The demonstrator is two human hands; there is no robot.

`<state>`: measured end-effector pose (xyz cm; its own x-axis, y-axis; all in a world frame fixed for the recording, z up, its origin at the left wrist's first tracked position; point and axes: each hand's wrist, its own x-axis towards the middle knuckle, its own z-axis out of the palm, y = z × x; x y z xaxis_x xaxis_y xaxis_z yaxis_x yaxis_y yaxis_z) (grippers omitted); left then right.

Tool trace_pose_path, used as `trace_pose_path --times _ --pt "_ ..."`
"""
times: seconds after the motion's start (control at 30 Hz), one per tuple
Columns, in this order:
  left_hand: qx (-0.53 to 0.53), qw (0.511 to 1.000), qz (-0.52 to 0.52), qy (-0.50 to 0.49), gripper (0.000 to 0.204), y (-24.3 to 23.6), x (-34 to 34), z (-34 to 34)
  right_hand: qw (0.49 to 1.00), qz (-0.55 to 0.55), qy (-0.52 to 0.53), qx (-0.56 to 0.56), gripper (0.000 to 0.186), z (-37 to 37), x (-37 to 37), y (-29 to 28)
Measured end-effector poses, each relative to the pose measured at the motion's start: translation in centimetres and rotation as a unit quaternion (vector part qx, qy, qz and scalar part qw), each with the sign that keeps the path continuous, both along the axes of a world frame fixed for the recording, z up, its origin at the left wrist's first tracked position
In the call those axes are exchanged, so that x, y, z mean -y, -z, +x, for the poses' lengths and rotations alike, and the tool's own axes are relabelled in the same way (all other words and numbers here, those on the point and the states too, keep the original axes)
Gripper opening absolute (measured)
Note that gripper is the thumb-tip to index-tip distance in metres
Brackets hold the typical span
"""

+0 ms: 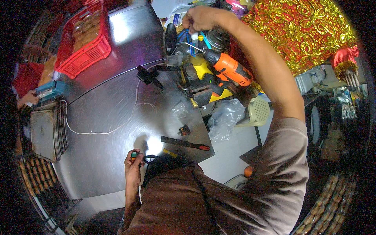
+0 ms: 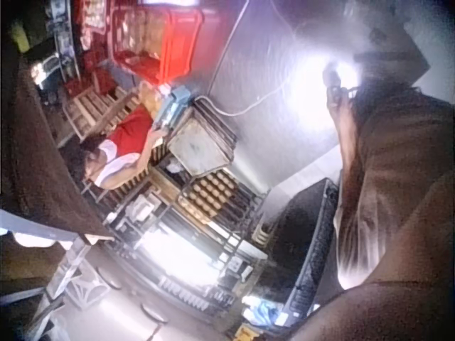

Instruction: The person works on a small electronic component, using pliers to strip wire insulation and a screwdriver to tighten connections. They handle a red and green circular device and a white cable throughout the process.

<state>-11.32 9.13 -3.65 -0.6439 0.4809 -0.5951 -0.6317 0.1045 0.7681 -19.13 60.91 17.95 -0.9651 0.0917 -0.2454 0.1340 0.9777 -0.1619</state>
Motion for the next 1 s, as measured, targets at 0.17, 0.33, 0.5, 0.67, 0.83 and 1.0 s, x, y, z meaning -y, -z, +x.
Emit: trace_pose_path --times 0.17,0.33,0.5,0.67,0.83,1.0 --pt "-0.001 1.000 -0.010 -0.001 0.016 0.4 -1.0 -0.4 0.998 -0.044 0.021 0.037 0.024 0.2 0.6 0.0" --pt "0.010 1.000 -0.009 0.010 0.016 0.8 -1.3 -0.9 0.985 -0.069 0.067 -0.145 0.019 0.6 -1.7 -0.7" --pt "0.012 1.000 -0.005 0.011 0.016 0.8 -1.6 -1.3 0.990 -0.059 0.123 0.037 0.027 1.0 -0.6 -2.7" --pt "0.012 1.000 0.004 0.022 0.018 1.4 -2.0 -1.3 0.993 0.054 0.109 0.009 0.034 2.0 -0.2 -1.8" --pt "0.002 0.999 -0.007 0.044 0.019 1.0 -2.3 -1.5 0.995 0.078 0.054 0.009 0.028 1.7 -1.5 -1.6" --pt "0.010 0.999 -0.001 0.041 0.020 0.8 -1.9 -1.5 0.981 0.157 0.067 0.093 0.031 2.4 1.0 -0.6"
